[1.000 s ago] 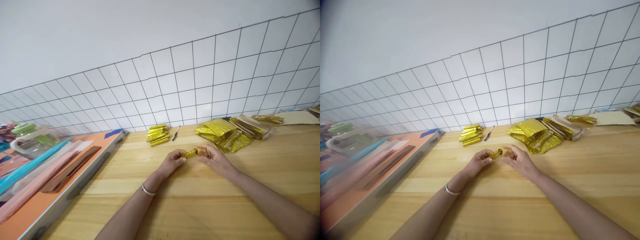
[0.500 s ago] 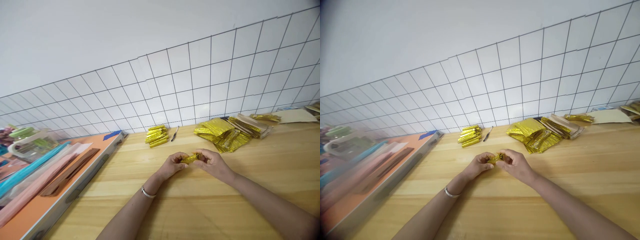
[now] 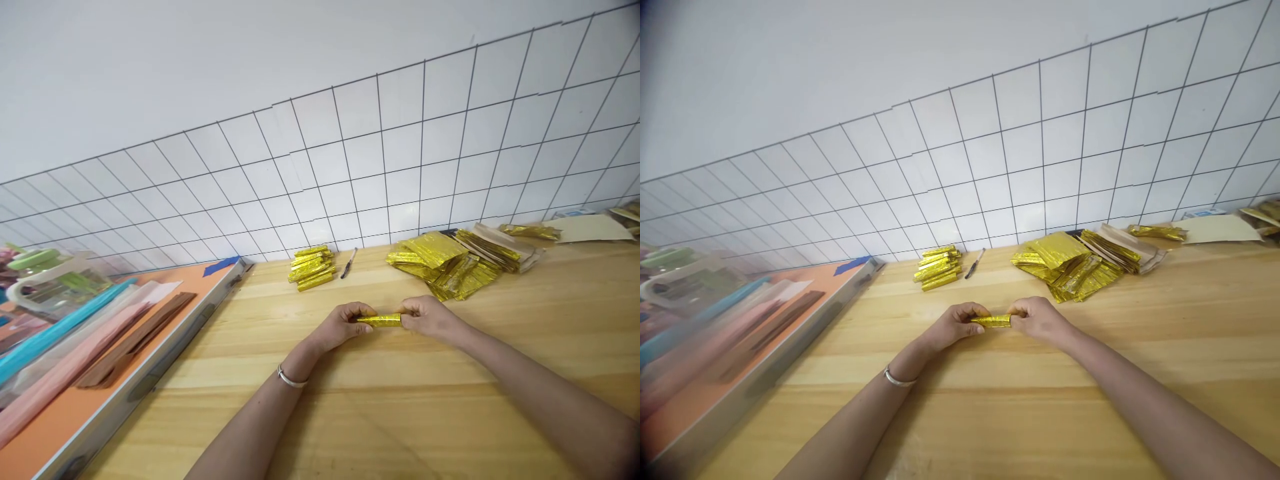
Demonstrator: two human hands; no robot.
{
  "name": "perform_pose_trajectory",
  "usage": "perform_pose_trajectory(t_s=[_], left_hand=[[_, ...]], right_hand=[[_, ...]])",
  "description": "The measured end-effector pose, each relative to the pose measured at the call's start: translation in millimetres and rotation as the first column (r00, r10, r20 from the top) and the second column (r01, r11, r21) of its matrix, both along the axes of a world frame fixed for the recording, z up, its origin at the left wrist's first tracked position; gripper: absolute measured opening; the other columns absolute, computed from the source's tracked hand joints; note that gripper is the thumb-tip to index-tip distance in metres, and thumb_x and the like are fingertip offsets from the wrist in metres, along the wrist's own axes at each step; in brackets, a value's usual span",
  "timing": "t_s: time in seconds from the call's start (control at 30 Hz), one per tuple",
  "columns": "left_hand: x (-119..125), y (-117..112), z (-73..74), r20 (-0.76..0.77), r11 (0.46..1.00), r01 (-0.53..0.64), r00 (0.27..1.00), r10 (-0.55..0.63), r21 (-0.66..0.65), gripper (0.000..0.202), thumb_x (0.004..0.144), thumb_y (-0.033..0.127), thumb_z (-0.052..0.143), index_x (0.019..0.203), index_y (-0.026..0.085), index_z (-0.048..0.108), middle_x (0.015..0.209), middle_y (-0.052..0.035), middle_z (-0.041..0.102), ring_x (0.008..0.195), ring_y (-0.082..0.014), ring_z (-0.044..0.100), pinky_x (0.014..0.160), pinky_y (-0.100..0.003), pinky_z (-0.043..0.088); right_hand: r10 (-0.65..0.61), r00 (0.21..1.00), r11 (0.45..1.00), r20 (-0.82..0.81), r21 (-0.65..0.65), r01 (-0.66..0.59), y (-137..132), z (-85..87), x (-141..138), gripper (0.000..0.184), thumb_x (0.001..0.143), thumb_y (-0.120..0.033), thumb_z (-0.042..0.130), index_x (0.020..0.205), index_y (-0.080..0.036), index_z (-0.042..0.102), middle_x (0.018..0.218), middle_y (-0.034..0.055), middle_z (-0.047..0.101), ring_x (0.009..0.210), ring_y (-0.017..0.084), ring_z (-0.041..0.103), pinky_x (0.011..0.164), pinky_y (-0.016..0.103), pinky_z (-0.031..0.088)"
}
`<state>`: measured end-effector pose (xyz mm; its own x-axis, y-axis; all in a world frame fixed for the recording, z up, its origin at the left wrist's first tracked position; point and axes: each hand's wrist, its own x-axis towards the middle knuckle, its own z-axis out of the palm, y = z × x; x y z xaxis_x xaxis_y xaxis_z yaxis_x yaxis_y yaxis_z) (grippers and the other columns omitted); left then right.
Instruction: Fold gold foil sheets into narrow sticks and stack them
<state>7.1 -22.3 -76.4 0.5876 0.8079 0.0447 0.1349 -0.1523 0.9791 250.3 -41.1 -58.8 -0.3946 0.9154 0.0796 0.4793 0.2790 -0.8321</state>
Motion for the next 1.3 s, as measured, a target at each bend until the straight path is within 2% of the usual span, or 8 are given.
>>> perform_pose_trajectory(t_s=[0.13, 0.3, 0.5, 0.7, 0.83, 0.93, 1.03, 1.3], left_hand=[[0.9, -2.9, 3.5, -0.009, 1.000, 0.004, 1.000, -0.004, -0.002, 0.038, 0.070, 0.035, 0.072, 0.099, 0.012, 0.062, 0.094, -0.0062, 0.061, 0.082, -0.0148, 0.054, 0.075, -0.025, 0.042], [2.8, -6.4, 8.8, 0.032, 1.000, 0.002, 0.999, -0.001, -0.019, 0.034, 0.077, 0.038, 0.065, 0.099, 0.012, 0.062, 0.088, -0.0049, 0.061, 0.076, -0.0117, 0.051, 0.070, -0.023, 0.040], [4.0, -5.8, 7.0, 0.037, 1.000, -0.008, 0.999, 0.009, -0.028, 0.034, 0.075, 0.037, 0.067, 0.097, 0.012, 0.063, 0.087, -0.0050, 0.060, 0.074, -0.0112, 0.049, 0.067, -0.022, 0.038], [0.3, -2.0, 2.2, 0.091, 0.994, -0.062, 0.993, 0.070, -0.089, 0.036, 0.071, 0.037, 0.070, 0.096, 0.012, 0.062, 0.076, -0.0013, 0.057, 0.062, -0.0075, 0.044, 0.057, -0.020, 0.032], [-1.0, -0.4, 0.4, 0.190, 0.990, -0.065, 0.978, 0.088, -0.122, 0.034, 0.070, 0.034, 0.071, 0.094, 0.012, 0.062, 0.077, -0.0016, 0.057, 0.064, -0.0082, 0.046, 0.059, -0.020, 0.033], [-1.2, -0.2, -1.0, 0.258, 0.987, -0.042, 0.963, 0.082, -0.157, 0.032, 0.069, 0.030, 0.073, 0.093, 0.013, 0.062, 0.078, -0.0018, 0.058, 0.067, -0.0090, 0.049, 0.063, -0.021, 0.036], [-1.6, -0.4, -2.7, 0.290, 0.982, -0.016, 0.954, 0.071, -0.187, 0.032, 0.068, 0.028, 0.074, 0.093, 0.013, 0.063, 0.083, -0.0031, 0.061, 0.074, -0.0115, 0.053, 0.072, -0.024, 0.039], [-3.0, -0.6, -5.2, 0.258, 0.981, -0.017, 0.964, 0.067, -0.191, 0.034, 0.068, 0.028, 0.074, 0.096, 0.013, 0.062, 0.094, -0.0066, 0.064, 0.085, -0.0171, 0.058, 0.081, -0.030, 0.040]], right_hand=[[-0.020, 1.000, 0.999, 0.018, 0.037, 0.020, 2.5, -6.0, 2.1, 0.017, 0.067, -0.018, 0.048, 0.066, -0.016, 0.064, 0.051, -0.0048, 0.048, 0.049, 0.009, 0.041, 0.044, 0.020, 0.025], [-0.014, 1.000, 0.996, 0.008, 0.085, 0.013, 0.5, -1.6, 2.6, 0.016, 0.068, -0.017, 0.047, 0.066, -0.016, 0.063, 0.052, -0.0055, 0.045, 0.051, 0.008, 0.039, 0.046, 0.021, 0.024], [0.015, 0.999, 0.997, -0.033, 0.081, -0.012, -1.4, -1.1, 2.4, 0.011, 0.069, -0.018, 0.049, 0.064, -0.016, 0.059, 0.054, -0.0053, 0.044, 0.052, 0.008, 0.038, 0.047, 0.020, 0.025], [0.079, 0.987, 0.996, -0.139, -0.029, -0.084, -4.4, 4.3, 4.6, 0.029, 0.082, -0.034, 0.045, 0.093, -0.014, 0.062, 0.063, -0.0006, 0.056, 0.055, 0.010, 0.050, 0.049, 0.021, 0.036], [0.043, 0.956, 0.993, -0.291, -0.096, -0.074, -13.3, 15.4, -3.0, 0.045, 0.078, -0.040, 0.055, 0.115, -0.015, 0.057, 0.078, 0.0024, 0.061, 0.064, 0.011, 0.054, 0.056, 0.023, 0.042], [-0.010, 0.953, 1.000, -0.302, -0.018, 0.005, -21.6, 16.9, -14.5, 0.051, 0.074, -0.037, 0.062, 0.119, -0.015, 0.055, 0.080, 0.0016, 0.059, 0.063, 0.011, 0.051, 0.057, 0.023, 0.043], [-0.050, 0.967, 0.990, -0.249, 0.118, 0.081, -26.8, 14.2, -22.8, 0.046, 0.073, -0.034, 0.063, 0.115, -0.015, 0.059, 0.077, 0.0015, 0.058, 0.061, 0.011, 0.049, 0.055, 0.023, 0.042], [-0.055, 0.984, 0.961, -0.168, 0.260, 0.098, -25.9, 7.3, -22.2, 0.038, 0.077, -0.033, 0.061, 0.112, -0.018, 0.060, 0.080, 0.0027, 0.060, 0.062, 0.011, 0.051, 0.057, 0.023, 0.043]])
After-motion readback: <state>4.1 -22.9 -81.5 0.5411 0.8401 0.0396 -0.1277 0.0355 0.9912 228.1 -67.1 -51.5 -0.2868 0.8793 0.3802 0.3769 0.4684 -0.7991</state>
